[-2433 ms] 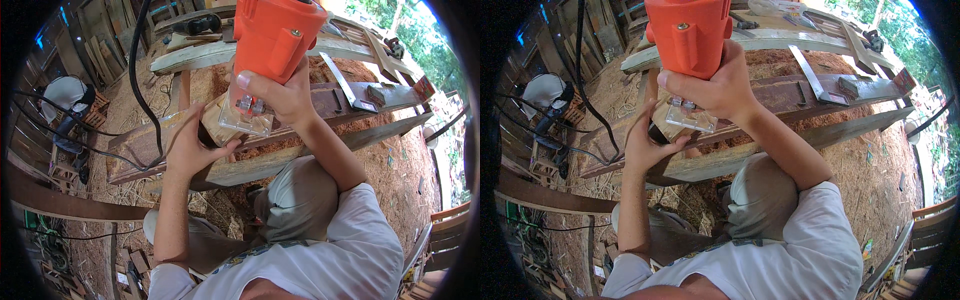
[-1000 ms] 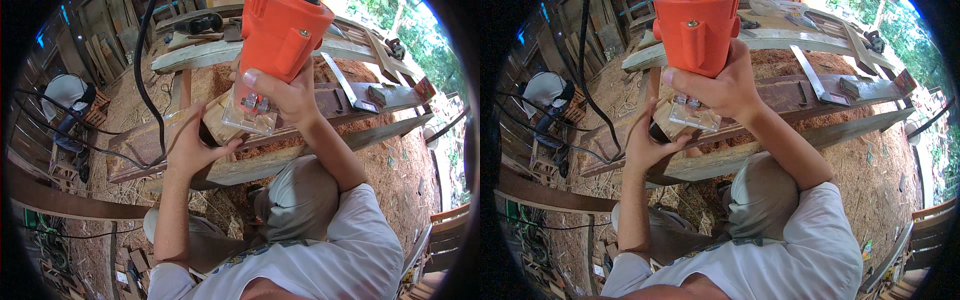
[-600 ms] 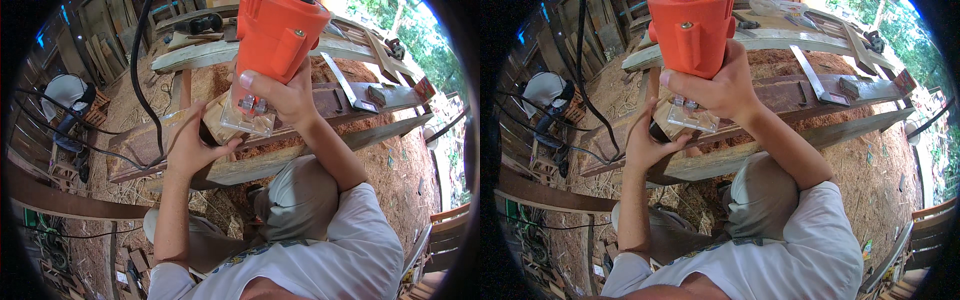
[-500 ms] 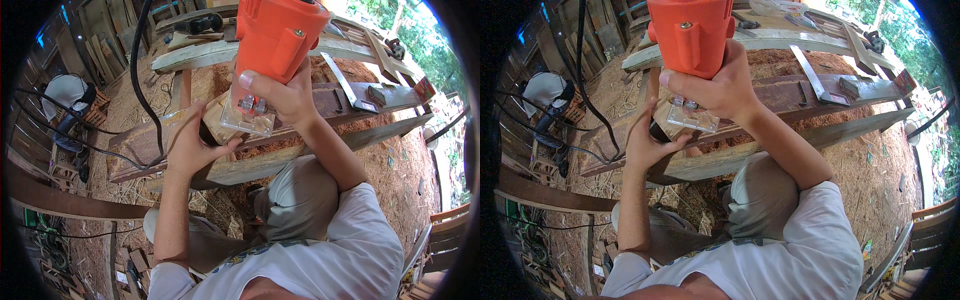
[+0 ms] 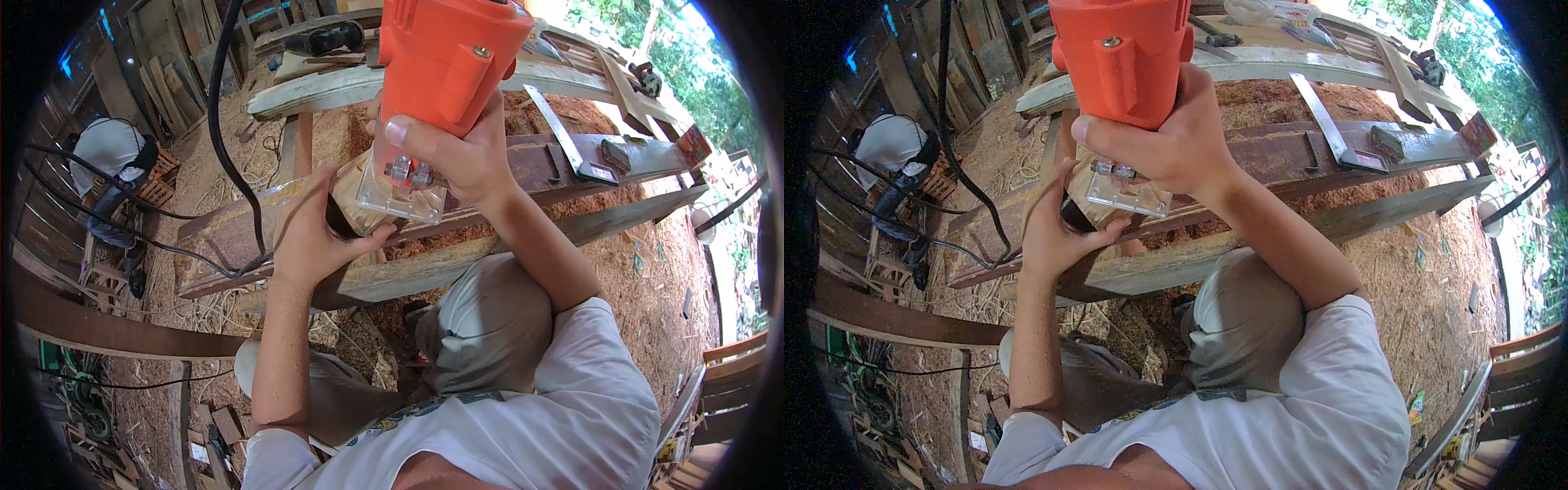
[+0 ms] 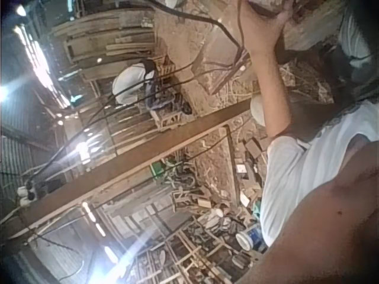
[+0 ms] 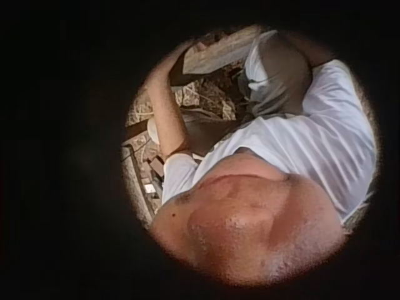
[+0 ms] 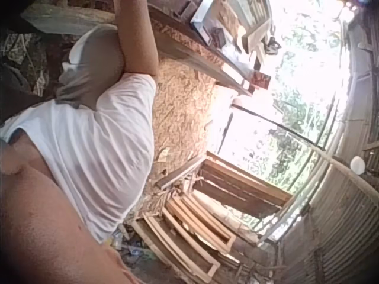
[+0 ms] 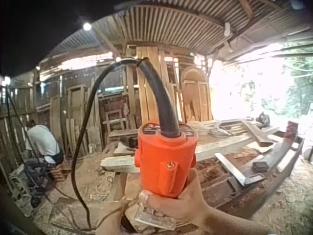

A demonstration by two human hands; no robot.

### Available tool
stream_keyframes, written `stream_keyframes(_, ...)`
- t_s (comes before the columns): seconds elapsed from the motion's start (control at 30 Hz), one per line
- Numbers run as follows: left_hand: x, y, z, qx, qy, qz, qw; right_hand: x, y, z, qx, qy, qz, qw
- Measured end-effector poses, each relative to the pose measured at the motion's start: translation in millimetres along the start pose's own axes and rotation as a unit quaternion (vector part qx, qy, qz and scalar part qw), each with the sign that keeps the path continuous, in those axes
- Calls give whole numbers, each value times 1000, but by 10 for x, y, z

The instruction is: The person uses an electric wood router to shape the edge of a piece of wood, holding the base of the router firmly against the wood while moving it along the workpiece.

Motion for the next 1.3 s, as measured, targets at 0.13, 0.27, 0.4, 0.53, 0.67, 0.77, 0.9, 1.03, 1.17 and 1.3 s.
stream_keyframes(0.13, -20, 23, 12, 0, -4, 3, 1000, 18, -28, -16, 22, -8, -5, 1000)
stream_keyframes(0.27, 26, -60, 39, -2, 1, -4, 1000, 65, -25, -12, -19, 4, -9, 1000)
stream_keyframes(0.4, 52, -69, 36, 1, 11, 4, 1000, 80, -55, -5, -34, -13, -20, 999)
stream_keyframes(0.53, 43, -40, 48, -4, 4, 5, 1000, 127, 1, -94, 2, -10, -37, 999)
stream_keyframes(0.67, 68, -5, 8, -10, 16, 0, 1000, 190, -131, -30, -41, -24, 10, 999)
stream_keyframes(0.77, 69, -30, 25, -13, 14, 6, 1000, 232, -162, -17, -52, -37, -1, 998)
stream_keyframes(0.9, 62, -20, 13, -8, 30, 43, 999, 249, -31, -90, -24, -58, 57, 996)
stream_keyframes(1.03, 53, -31, 43, -17, 21, 37, 999, 235, -153, -78, -19, -38, -31, 999)
stream_keyframes(1.17, 53, -9, 12, -14, 34, 56, 998, 264, -202, -36, -59, -44, -24, 997)
stream_keyframes(1.3, 54, -13, 19, -8, 26, 45, 999, 300, -244, -55, -32, -38, -29, 998)
Point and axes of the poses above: each hand's wrist, its own x-axis towards the middle knuckle, its own z-axis out of the back of the hand, y = z × x, the point moved 6 cm from there along x, towards the middle knuckle, and after that the axes turned 3 degrees about -z, right-handed, at the moved point
